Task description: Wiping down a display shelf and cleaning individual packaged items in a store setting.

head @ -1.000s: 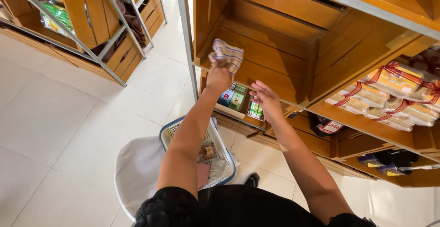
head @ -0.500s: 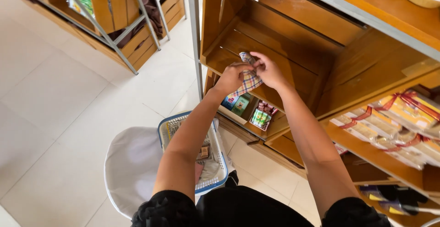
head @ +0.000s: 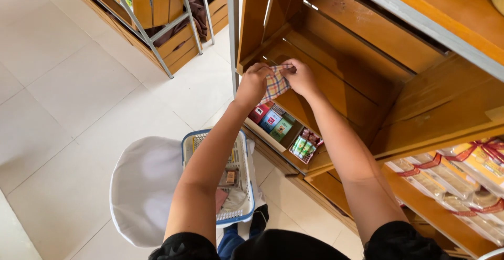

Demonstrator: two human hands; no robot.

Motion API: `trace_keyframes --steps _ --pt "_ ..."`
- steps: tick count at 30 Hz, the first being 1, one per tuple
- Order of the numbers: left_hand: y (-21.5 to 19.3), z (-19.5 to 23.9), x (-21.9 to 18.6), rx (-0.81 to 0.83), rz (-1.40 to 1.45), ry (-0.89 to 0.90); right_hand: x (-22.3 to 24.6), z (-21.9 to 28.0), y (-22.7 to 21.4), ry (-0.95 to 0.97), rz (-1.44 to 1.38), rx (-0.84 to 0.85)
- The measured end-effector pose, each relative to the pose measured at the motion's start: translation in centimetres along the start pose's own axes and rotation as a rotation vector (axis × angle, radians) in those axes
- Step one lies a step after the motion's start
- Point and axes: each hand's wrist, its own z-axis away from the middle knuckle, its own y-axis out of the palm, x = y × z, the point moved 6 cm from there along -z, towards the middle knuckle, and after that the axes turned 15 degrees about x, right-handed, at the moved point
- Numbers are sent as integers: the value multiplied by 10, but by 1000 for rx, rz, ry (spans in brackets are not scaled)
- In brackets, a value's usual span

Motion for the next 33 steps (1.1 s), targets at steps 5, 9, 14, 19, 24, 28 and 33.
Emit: trace_keyframes --steps 5,9,14,19,24,28,33 --pt "-31 -13 -10 -194 -344 -108 47 -22 13 -73 -293 -98" --pt "10 -11 -12 -178 -468 9 18 -77 30 -138 -103 -166" --pt "39 -18 11 -234 -558 -31 -18 -120 20 -85 -349 -236" --pt "63 -52 8 -203 -532 -32 -35 -149 -15 -45 -467 -287" --pt "100 -77 23 -231 -512 -53 -24 -140 -47 -64 -546 -259" --pt "93 -75 21 -196 -510 -21 12 -112 -32 -47 -476 4" --pt "81 -77 15 -63 -436 -29 15 -116 -23 -117 -351 17"
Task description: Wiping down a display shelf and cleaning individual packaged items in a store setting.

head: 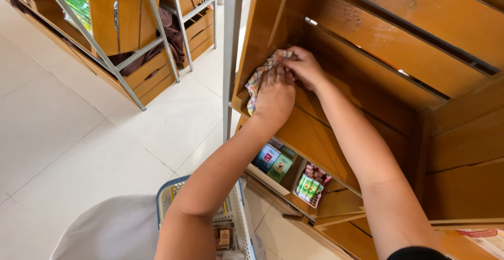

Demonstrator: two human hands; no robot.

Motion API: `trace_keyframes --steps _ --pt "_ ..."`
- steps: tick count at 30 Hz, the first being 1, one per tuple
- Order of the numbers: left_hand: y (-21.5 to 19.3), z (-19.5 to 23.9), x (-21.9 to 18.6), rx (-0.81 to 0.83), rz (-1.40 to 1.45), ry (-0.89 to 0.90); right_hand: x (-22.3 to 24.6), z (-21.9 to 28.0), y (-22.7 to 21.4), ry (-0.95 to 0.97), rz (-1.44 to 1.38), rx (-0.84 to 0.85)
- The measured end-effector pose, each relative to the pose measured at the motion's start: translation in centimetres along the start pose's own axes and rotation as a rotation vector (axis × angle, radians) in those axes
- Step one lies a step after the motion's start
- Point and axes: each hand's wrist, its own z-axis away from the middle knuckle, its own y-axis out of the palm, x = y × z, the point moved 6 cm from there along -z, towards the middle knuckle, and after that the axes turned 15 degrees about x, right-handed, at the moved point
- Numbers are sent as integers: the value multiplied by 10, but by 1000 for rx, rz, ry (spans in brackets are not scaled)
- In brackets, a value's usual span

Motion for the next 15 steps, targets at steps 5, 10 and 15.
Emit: trace_keyframes --steps 5,10,15 --pt "7 -14 -10 38 18 80 -60 -58 -91 7 171 -294" --pt "-17 -4 -22 89 83 115 -96 -110 -150 7 360 -579" --pt "-25 23 -15 286 153 155 -81 -100 -131 57 434 -628"
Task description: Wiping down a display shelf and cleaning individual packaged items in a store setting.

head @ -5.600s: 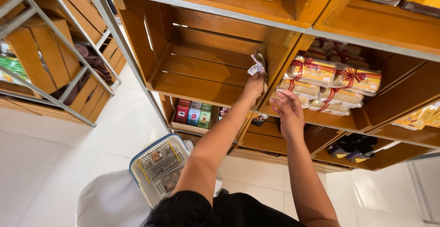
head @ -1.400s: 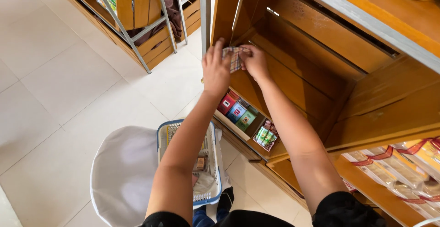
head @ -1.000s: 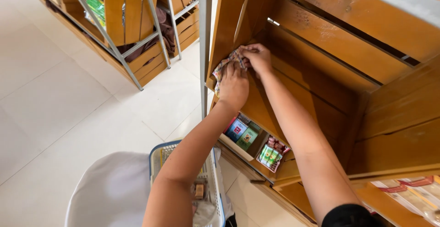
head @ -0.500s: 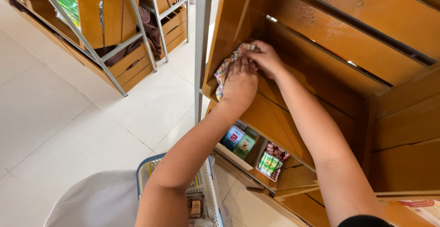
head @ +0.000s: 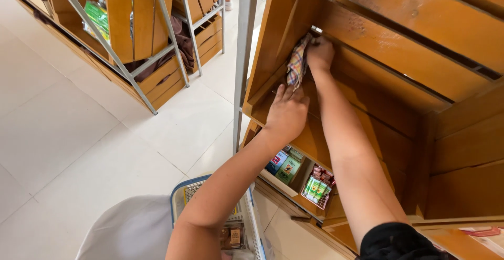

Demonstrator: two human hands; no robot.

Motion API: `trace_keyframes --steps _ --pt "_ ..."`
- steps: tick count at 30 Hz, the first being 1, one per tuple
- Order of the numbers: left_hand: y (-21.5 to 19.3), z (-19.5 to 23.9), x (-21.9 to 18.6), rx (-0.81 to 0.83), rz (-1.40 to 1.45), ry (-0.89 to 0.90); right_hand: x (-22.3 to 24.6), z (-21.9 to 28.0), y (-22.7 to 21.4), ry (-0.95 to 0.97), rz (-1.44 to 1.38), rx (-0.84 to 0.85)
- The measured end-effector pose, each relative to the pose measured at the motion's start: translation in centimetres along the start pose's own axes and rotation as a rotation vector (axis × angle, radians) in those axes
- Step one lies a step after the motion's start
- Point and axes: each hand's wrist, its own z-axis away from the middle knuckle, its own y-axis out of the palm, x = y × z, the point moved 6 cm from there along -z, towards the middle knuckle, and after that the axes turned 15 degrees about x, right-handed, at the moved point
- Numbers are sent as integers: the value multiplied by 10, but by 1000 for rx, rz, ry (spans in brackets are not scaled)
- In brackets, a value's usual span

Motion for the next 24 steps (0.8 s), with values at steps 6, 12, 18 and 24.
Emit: trace_keyframes --steps 6,12,18,24 --pt "7 10 32 -42 27 -26 71 112 -2 -2 -204 441" --pt "-27 24 27 163 476 -35 194 188 -30 -304 -349 506" --pt "-136 10 4 -122 623 30 304 191 -96 -466 -693 56" --pt "-162 15 22 -41 793 -102 209 137 -48 -67 -187 9"
